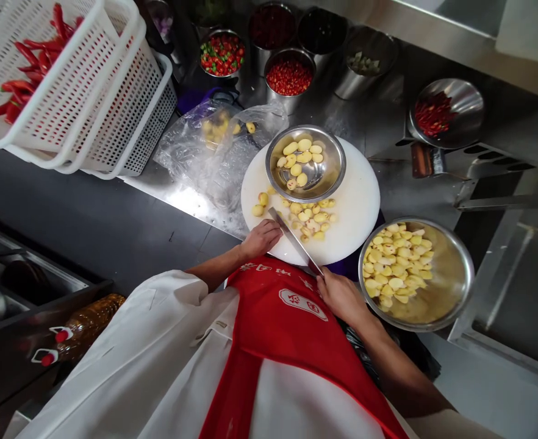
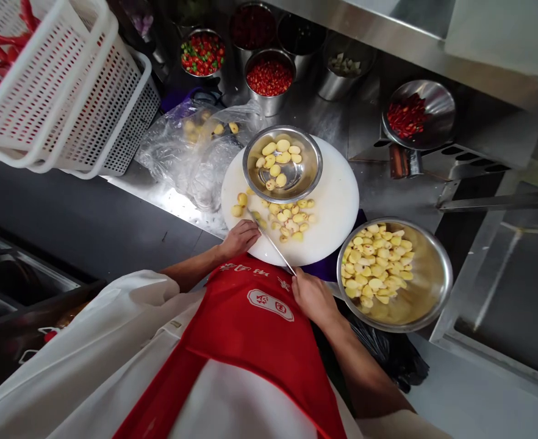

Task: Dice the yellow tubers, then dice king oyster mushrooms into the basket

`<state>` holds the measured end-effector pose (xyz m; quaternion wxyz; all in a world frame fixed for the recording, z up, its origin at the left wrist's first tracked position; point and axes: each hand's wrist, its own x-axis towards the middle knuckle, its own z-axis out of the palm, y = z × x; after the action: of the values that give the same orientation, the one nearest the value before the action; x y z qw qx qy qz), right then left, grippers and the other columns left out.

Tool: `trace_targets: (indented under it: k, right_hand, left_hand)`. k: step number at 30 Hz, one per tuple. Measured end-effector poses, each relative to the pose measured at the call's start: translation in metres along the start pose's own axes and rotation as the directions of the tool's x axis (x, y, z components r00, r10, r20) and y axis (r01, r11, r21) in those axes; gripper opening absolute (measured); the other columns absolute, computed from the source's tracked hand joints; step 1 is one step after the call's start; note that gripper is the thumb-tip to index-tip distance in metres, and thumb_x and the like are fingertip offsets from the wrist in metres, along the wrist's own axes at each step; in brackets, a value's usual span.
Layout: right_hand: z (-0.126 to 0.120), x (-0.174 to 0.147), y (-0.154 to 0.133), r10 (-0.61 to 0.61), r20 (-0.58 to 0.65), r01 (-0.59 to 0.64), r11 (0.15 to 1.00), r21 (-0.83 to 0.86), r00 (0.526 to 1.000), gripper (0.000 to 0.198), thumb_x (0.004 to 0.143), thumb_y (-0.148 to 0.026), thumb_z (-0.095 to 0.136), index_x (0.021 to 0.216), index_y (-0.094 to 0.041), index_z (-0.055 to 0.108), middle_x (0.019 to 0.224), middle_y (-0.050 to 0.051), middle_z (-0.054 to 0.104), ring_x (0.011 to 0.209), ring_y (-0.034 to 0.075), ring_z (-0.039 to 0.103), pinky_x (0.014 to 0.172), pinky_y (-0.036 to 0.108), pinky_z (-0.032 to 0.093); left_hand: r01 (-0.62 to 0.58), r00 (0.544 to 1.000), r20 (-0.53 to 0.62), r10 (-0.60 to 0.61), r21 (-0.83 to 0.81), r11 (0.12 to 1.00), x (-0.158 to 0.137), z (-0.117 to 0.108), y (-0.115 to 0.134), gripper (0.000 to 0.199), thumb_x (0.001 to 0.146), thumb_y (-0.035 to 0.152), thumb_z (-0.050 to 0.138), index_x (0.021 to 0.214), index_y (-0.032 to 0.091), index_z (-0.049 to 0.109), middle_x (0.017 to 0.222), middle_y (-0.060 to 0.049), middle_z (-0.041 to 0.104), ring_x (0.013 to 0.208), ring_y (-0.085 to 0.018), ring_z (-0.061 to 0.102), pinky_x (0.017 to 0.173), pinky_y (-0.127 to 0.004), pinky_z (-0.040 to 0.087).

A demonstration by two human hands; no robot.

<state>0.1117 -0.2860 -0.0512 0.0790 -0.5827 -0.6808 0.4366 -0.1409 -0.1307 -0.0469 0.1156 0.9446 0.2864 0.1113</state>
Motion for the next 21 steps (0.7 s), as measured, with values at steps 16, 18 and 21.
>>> trace_targets:
  k: [16,18,21]
  right_hand:
    - [0.014,-0.033,0.000,-0.053,-0.002,0.052,0.969,0.242,0.999,0.043,0.100,-0.037,0.029,0.121,-0.022,0.062,0.112,0.008,0.070,0.101,0.026,0.067,0.084,0.036,0.049]
    - [0.017,-0.026,0.000,0.008,-0.017,-0.004,0.971,0.241,1.000,0.043,0.099,-0.037,0.029,0.116,-0.019,0.063,0.103,0.009,0.072,0.096,0.027,0.068,0.081,0.036,0.049]
    - [0.019,-0.020,0.001,0.074,-0.083,-0.052,0.968,0.247,0.994,0.043,0.098,-0.039,0.029,0.112,-0.016,0.063,0.094,0.010,0.073,0.089,0.027,0.068,0.077,0.035,0.048]
  left_hand:
    - [0.594,0.791,-0.014,-0.612,0.256,0.762,0.058,-0.053,-0.041,0.036,0.080,0.021,0.061,0.116,0.020,0.060,0.113,-0.010,0.063,0.106,-0.028,0.058,0.090,-0.042,0.045]
    - [0.519,0.843,0.019,-0.538,0.232,0.823,0.050,-0.050,-0.041,0.037,0.078,0.017,0.059,0.114,0.020,0.061,0.116,-0.009,0.064,0.107,-0.027,0.058,0.091,-0.042,0.045]
    - [0.293,0.949,0.075,-0.306,0.149,0.944,0.030,-0.042,-0.038,0.035,0.076,0.015,0.060,0.110,0.019,0.062,0.117,-0.010,0.065,0.106,-0.026,0.059,0.091,-0.042,0.046]
